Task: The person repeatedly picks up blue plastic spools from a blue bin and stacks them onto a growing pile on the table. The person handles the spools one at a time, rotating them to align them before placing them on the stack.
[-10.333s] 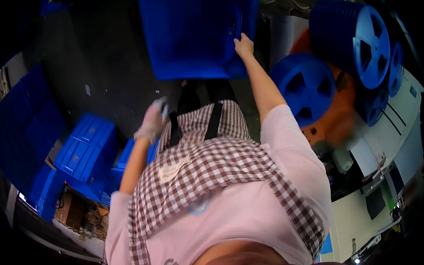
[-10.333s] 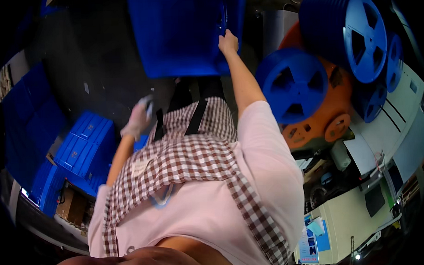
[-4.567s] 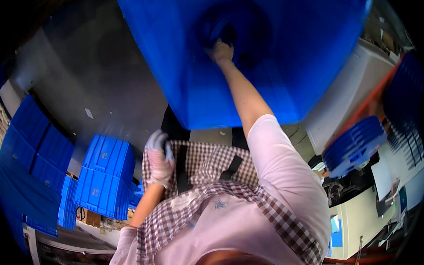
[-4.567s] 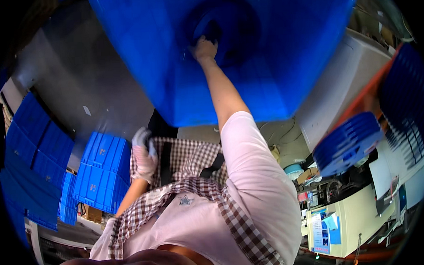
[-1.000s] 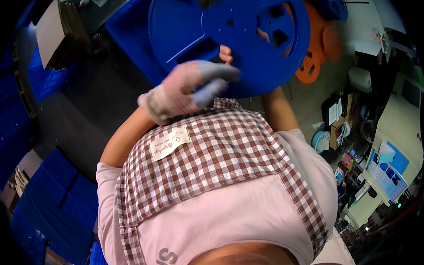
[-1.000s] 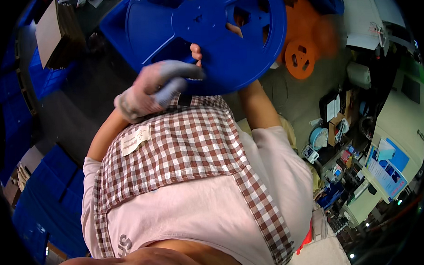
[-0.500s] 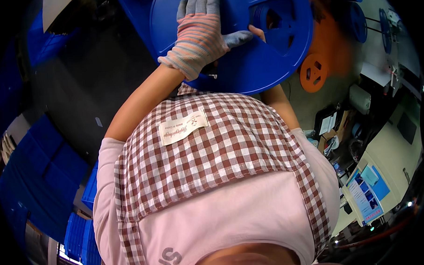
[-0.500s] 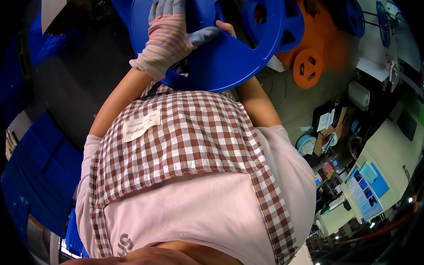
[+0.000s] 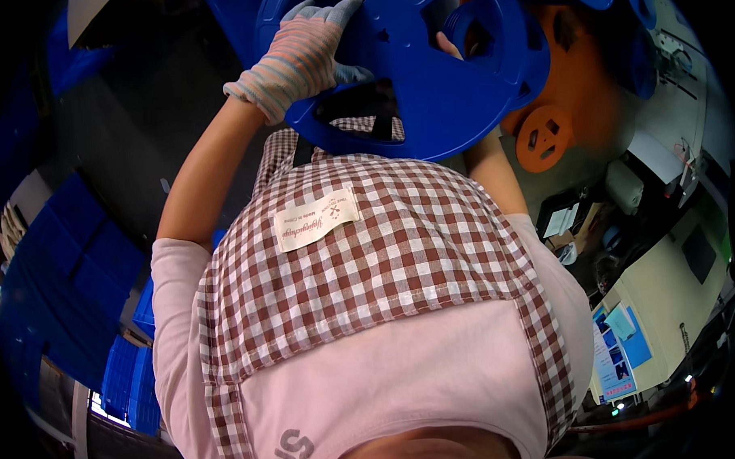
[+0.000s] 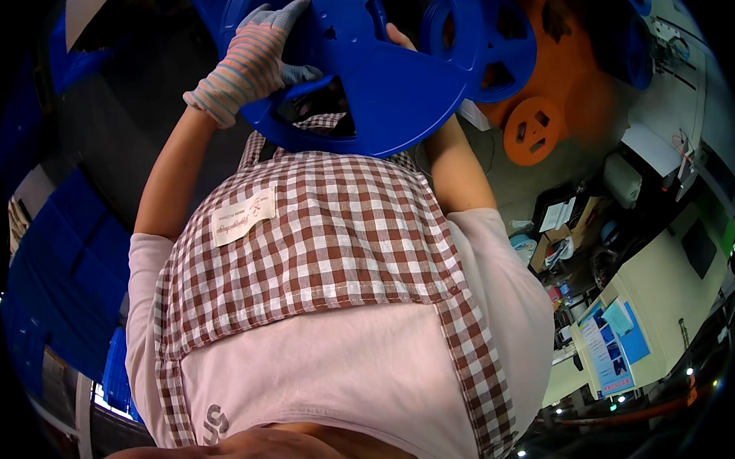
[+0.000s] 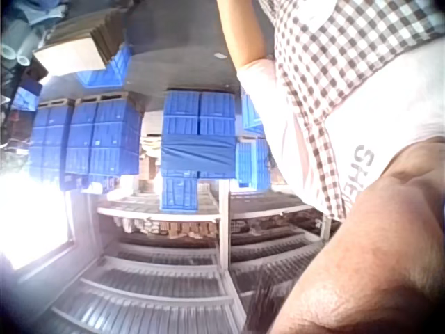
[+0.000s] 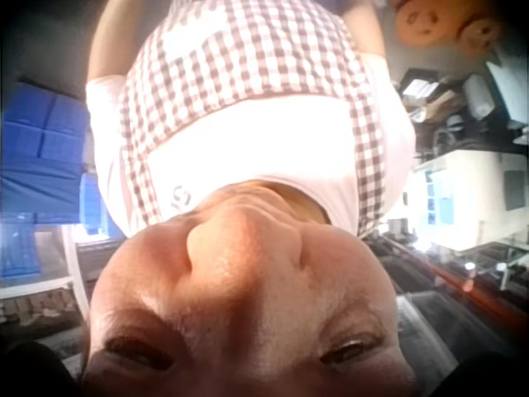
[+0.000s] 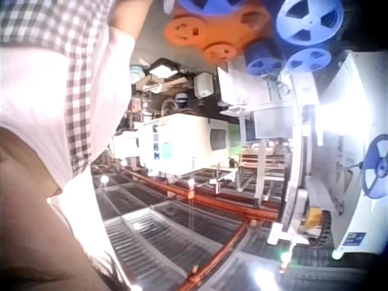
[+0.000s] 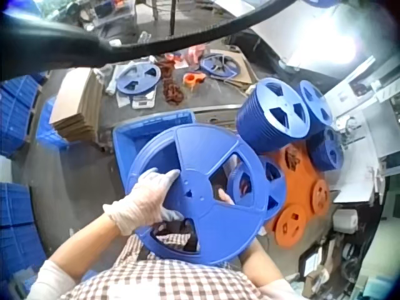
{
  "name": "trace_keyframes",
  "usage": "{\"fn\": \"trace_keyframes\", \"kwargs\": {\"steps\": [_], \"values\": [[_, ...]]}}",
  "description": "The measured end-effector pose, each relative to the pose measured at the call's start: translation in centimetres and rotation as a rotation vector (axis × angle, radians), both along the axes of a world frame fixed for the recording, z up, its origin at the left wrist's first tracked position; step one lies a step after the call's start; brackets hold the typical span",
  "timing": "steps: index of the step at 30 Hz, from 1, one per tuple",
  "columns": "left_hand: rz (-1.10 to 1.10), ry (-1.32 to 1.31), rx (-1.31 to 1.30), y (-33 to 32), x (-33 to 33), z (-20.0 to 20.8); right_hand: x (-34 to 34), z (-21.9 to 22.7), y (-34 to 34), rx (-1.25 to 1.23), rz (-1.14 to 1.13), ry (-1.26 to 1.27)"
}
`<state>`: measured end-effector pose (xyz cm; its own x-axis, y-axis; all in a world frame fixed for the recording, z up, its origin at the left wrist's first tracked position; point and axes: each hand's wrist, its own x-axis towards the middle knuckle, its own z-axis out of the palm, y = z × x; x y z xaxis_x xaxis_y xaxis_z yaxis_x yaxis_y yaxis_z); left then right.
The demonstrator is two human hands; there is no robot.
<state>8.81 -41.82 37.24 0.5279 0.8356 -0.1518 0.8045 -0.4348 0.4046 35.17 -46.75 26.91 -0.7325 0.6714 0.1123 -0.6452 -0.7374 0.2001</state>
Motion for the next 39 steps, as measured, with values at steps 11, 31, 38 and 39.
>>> {"fn": "trace_keyframes", "kwargs": {"steps": [11,31,38,39], "values": [[0.421,-0.102,-0.301,-1.8,2.3,-0.2,0.1,11.9,0.8,0.268,-0.235,-1.367],[1.235,-0.32,-0.48,-16.5,-12.5,-5.1,-2.8,-10.7,6.1,0.279,-0.007,-1.592],[1.375,-0.307,-0.933,-35.7,-8.4,-1.9,-9.1,-21.0,4.9,0.576,0.463,-2.204],[1.392,-0.27,-0.942,-37.5,-7.9,-1.6,-9.7,-20.2,5.2,0.61,0.535,-2.267]]}}
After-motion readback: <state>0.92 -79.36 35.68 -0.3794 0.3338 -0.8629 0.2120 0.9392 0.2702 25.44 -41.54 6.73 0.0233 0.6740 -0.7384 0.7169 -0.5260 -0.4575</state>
